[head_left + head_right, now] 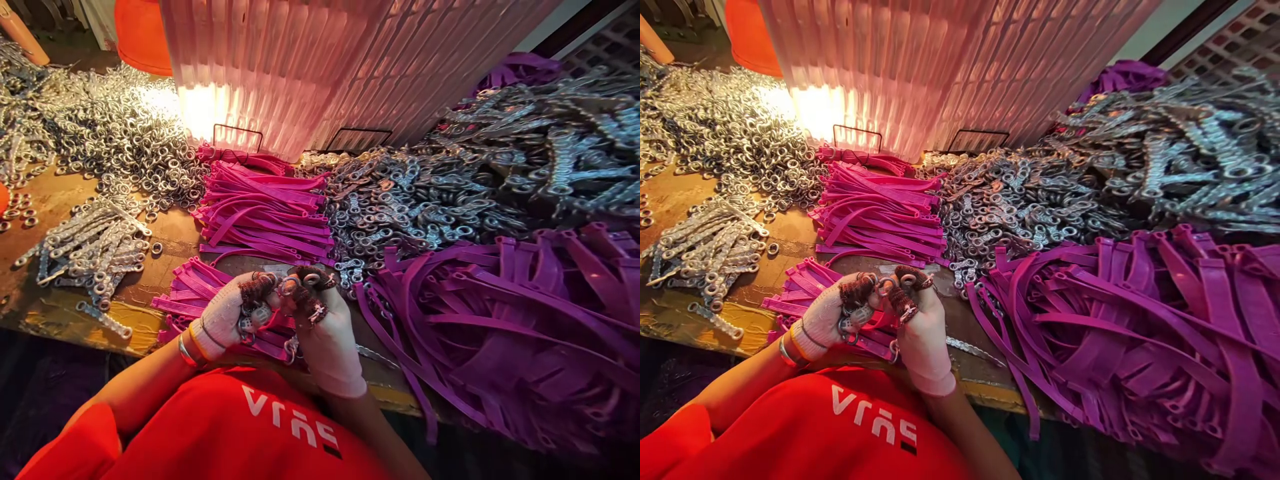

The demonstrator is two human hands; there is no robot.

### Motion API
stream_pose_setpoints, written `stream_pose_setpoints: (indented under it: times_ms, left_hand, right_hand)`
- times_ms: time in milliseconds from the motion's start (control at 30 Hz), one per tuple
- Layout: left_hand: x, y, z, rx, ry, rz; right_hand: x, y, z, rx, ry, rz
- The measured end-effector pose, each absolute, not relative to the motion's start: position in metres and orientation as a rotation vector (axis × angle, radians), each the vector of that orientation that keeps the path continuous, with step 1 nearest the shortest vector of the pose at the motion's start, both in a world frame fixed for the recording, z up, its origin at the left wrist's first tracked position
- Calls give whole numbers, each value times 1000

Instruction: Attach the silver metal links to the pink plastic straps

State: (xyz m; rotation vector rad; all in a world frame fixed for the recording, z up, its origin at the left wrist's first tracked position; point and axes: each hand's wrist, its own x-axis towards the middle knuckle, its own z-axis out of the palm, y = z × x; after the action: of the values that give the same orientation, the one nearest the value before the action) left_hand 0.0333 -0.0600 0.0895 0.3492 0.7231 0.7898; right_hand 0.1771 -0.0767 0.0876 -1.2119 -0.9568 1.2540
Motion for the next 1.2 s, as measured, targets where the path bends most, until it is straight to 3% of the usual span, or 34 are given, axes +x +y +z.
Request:
stream_pose_setpoints:
  times_ms: [300,433,567,667,900,1033,1200]
  left_hand:
    - [36,-72,93,528,781,822]
    - [39,-75,98,713,975,858]
    - [27,-68,106,1423,1194,782]
    - [19,-59,109,1749,1198,711]
    - [20,-50,122,1492,1127,530]
    - [24,-48,125,1250,1080,506]
    - [35,-33,122,1096,985,487]
  right_hand:
    - [174,-83,80,-1230,-1046,1072]
    - [181,-89,75,-1384,-1474,761]
    - [194,-83,88,-1409,-2062,305]
    - [203,-72,104,-1313,-2464,189]
    - [215,-63,115,-1080,-2679,-63]
    - [219,-64,108,-1125,-2550,66]
    - [233,-64,104,-1335,-2393,623]
